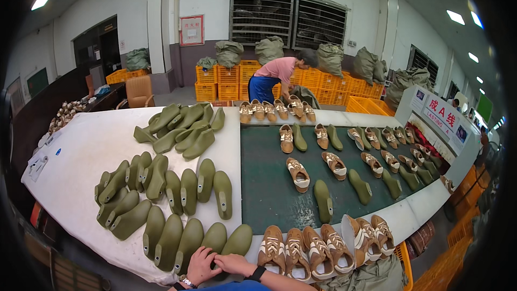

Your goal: The person inserts green shoe lasts into brown canvas shoes on a conveyor belt. They repeatedly pick up a shoe, place a last inside, and set the shoe back on the belt. A coworker across the table performs the same task.

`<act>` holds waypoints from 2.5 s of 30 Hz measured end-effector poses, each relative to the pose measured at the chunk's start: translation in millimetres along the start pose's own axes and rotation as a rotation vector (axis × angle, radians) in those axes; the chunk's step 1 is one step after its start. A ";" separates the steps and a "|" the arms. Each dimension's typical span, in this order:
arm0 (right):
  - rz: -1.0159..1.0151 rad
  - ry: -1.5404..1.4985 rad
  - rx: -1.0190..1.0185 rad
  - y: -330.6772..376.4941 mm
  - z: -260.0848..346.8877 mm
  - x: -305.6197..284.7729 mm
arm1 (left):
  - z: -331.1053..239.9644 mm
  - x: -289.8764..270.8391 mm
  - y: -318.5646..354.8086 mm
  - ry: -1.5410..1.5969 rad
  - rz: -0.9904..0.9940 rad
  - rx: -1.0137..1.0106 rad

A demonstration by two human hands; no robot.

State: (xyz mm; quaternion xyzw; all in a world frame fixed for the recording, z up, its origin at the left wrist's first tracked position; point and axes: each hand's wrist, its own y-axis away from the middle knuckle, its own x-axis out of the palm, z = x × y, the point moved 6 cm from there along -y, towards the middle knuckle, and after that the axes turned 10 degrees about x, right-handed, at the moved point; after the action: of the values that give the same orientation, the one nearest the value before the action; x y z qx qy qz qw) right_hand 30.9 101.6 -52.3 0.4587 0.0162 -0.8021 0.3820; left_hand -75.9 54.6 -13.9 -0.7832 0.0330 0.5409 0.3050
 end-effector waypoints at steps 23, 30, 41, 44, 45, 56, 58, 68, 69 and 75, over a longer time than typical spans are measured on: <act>-0.001 -0.042 0.006 -4.1 -2.4 2.3 | 8.6 8.6 5.9 0.007 -0.035 -0.009; -0.028 -0.075 0.001 -7.8 -6.5 5.9 | 9.8 10.2 6.6 0.005 -0.032 -0.014; -0.009 -0.080 -0.017 -9.7 -7.6 6.6 | 11.9 10.7 5.8 0.022 -0.026 -0.036; -0.004 -0.067 -0.012 -10.9 -8.9 8.3 | 11.6 10.0 4.7 0.023 -0.019 -0.043; 0.000 -0.069 -0.012 -11.6 -9.5 8.9 | 11.9 9.9 4.4 0.027 -0.019 -0.043; 0.007 -0.081 0.003 -16.9 -14.9 14.1 | 13.5 10.7 4.5 0.031 -0.017 -0.043; 0.019 -0.079 0.020 -17.1 -16.0 14.6 | 14.0 11.9 4.9 0.029 -0.013 -0.044; 0.018 -0.086 0.023 -19.3 -17.5 16.7 | 17.2 14.8 6.4 0.025 -0.018 -0.038; 0.017 -0.089 0.023 -19.3 -18.0 16.8 | 16.6 14.3 6.0 0.027 -0.019 -0.038; 0.017 -0.081 0.014 -22.6 -19.5 19.0 | 18.0 12.6 5.7 0.030 -0.025 -0.039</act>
State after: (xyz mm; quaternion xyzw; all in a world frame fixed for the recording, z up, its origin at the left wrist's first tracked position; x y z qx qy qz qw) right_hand 25.4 113.6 -85.2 0.4286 -0.0088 -0.8169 0.3859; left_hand -87.8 62.7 -31.5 -0.7975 0.0171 0.5255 0.2958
